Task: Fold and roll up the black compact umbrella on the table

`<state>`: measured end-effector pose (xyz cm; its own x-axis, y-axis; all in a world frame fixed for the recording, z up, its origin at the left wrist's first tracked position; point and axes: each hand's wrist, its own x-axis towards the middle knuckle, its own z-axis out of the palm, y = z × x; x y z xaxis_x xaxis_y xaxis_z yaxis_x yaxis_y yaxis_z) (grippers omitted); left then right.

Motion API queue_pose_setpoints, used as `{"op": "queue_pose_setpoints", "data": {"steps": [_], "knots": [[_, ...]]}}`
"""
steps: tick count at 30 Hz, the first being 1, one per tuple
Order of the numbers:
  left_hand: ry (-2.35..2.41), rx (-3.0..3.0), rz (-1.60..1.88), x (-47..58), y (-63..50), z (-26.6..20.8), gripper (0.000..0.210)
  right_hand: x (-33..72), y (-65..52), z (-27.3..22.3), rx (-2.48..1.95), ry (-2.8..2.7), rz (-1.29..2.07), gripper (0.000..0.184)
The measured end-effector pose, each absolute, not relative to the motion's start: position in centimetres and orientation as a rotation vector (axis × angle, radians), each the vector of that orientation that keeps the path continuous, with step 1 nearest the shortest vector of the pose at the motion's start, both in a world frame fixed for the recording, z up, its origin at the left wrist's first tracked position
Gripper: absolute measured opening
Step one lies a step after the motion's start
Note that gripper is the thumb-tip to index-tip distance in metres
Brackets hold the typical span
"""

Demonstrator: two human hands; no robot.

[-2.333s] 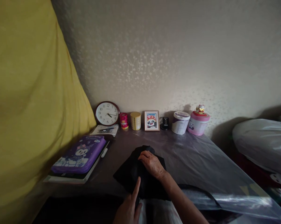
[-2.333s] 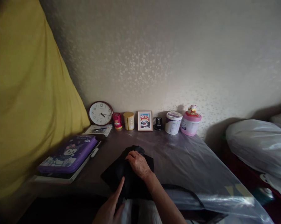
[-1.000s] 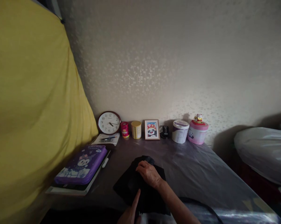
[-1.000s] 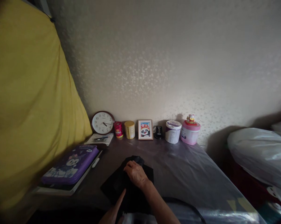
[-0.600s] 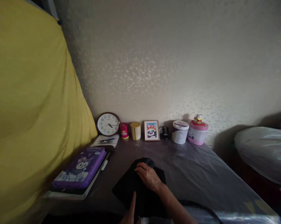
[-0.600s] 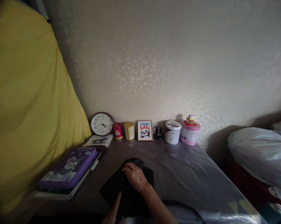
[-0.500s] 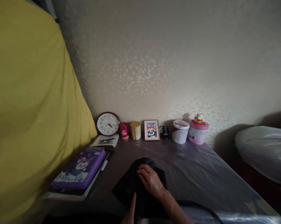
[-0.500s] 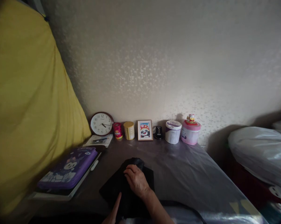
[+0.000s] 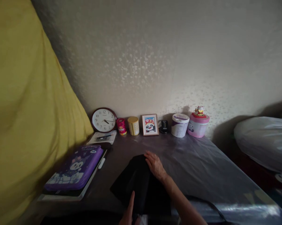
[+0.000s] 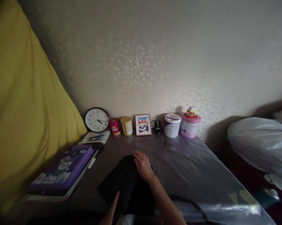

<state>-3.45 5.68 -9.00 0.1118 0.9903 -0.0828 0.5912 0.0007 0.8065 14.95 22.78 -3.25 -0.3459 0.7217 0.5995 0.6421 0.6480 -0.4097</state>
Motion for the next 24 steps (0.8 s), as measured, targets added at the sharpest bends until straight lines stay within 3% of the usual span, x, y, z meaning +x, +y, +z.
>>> {"op": "queue_pose_setpoints", "data": {"steps": [7, 14, 24], "knots": [[1.533, 1.676, 0.778, -2.9, 4.3, -7.1, 0.061, 16.5, 21.8, -3.3, -0.957, -2.090, 0.347, 0.032], [1.553, 1.653, 0.815, -2.8, 3.9, -6.7, 0.057, 19.9, 20.2, -3.0, -1.508, -1.861, 0.400, 0.033], [1.519, 1.710, 0.670, -3.3, 3.9, -5.7, 0.058, 21.6, 17.1, -3.8, -1.601, -1.719, 0.574, 0.028]]}}
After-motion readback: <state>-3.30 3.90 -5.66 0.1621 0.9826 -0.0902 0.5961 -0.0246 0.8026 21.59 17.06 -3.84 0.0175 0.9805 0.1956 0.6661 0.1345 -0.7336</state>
